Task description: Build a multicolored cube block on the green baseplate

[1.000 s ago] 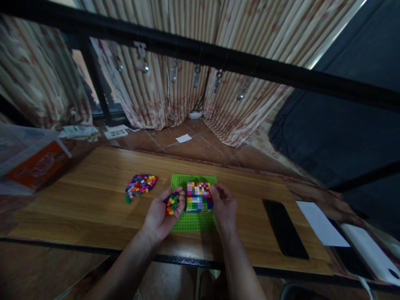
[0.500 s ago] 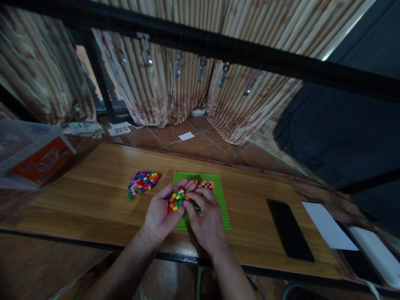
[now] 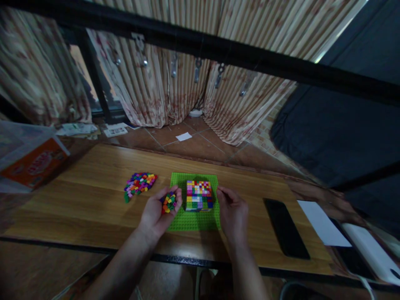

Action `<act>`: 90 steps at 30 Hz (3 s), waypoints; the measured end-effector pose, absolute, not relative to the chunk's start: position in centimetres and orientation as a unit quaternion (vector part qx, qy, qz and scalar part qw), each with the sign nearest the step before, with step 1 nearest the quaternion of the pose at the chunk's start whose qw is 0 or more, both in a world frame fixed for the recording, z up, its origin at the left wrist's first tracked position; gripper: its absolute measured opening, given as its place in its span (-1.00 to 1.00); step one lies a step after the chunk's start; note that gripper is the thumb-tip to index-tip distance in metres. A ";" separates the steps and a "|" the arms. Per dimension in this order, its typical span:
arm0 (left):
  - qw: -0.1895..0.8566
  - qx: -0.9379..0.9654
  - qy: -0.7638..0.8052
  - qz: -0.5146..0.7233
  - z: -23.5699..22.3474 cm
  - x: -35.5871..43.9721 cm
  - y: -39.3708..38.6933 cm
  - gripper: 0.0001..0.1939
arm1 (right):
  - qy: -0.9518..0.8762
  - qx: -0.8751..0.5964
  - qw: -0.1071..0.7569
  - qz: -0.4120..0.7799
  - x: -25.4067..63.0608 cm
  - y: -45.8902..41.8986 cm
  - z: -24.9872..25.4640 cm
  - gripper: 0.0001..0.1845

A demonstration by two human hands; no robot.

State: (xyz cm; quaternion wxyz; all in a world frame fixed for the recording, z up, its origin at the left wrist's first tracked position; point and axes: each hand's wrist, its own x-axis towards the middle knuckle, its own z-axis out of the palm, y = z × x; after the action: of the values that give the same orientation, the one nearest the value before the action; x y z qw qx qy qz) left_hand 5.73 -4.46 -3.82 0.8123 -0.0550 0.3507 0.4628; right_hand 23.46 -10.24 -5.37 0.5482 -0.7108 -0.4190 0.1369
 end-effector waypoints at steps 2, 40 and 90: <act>0.807 -0.053 0.372 0.455 -4.0 5.8 -4.5 -0.81 | -0.418 -0.726 0.529 0.135 24.2 -10.1 -5.6 -0.69; 0.814 -0.021 0.386 0.434 -4.1 6.6 -4.9 -0.81 | -0.284 -0.690 0.607 0.273 23.4 -8.2 -6.2 -0.56; 0.834 -0.034 0.264 0.484 -3.2 6.0 -4.8 -0.77 | -0.477 -0.648 0.544 0.238 20.8 -11.4 -3.9 -0.79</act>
State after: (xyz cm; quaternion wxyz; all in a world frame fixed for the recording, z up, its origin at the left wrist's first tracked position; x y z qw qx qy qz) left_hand 6.00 -4.81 -3.25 0.8337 -0.0337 0.2643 0.4836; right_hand 20.81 -11.41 -3.89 0.5443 -0.6480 -0.4770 0.2375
